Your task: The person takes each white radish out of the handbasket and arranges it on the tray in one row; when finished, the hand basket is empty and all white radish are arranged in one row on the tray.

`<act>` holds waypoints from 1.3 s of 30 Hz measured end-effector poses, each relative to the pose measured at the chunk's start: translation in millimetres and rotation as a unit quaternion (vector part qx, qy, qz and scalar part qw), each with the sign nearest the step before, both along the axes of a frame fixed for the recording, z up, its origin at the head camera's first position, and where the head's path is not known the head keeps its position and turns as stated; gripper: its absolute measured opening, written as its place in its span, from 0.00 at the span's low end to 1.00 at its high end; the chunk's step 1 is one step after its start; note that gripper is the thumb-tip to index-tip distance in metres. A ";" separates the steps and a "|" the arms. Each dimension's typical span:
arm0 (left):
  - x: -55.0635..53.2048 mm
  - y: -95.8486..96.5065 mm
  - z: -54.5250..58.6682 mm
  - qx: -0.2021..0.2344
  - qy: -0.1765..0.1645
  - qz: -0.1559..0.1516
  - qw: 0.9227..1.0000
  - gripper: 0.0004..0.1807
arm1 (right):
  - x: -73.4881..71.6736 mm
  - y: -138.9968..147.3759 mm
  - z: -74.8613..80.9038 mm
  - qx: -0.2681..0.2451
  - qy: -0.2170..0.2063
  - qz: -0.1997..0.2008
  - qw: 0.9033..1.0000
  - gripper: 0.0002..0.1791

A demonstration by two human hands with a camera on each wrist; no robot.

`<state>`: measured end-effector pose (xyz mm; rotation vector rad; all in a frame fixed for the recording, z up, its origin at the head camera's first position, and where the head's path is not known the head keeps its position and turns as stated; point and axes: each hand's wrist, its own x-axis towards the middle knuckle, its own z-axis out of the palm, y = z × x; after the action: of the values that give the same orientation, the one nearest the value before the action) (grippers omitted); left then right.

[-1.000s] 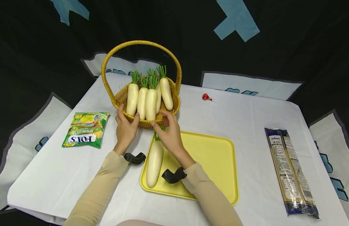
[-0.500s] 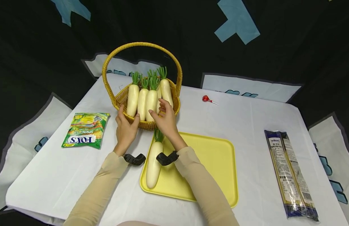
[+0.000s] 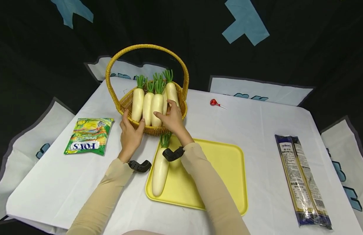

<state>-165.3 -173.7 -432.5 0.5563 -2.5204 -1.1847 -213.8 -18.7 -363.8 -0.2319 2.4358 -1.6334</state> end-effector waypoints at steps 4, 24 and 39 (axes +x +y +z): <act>0.5 0.2 -0.8 -0.002 -0.002 0.000 1.000 0.43 | -5.4 -3.4 1.6 0.029 -0.019 0.007 0.999 0.43; 2.1 0.3 -0.7 -0.013 -0.002 0.001 1.000 0.42 | -21.2 -17.1 -5.5 0.101 -0.071 0.030 0.992 0.47; 1.0 -1.2 0.8 -0.011 0.000 0.005 1.000 0.43 | -23.6 -27.4 -6.8 0.150 -0.061 0.020 0.987 0.45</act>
<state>-164.2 -174.9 -431.6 0.5630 -2.5241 -1.1527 -237.4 -46.0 -370.6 -0.1274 2.5203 -1.2054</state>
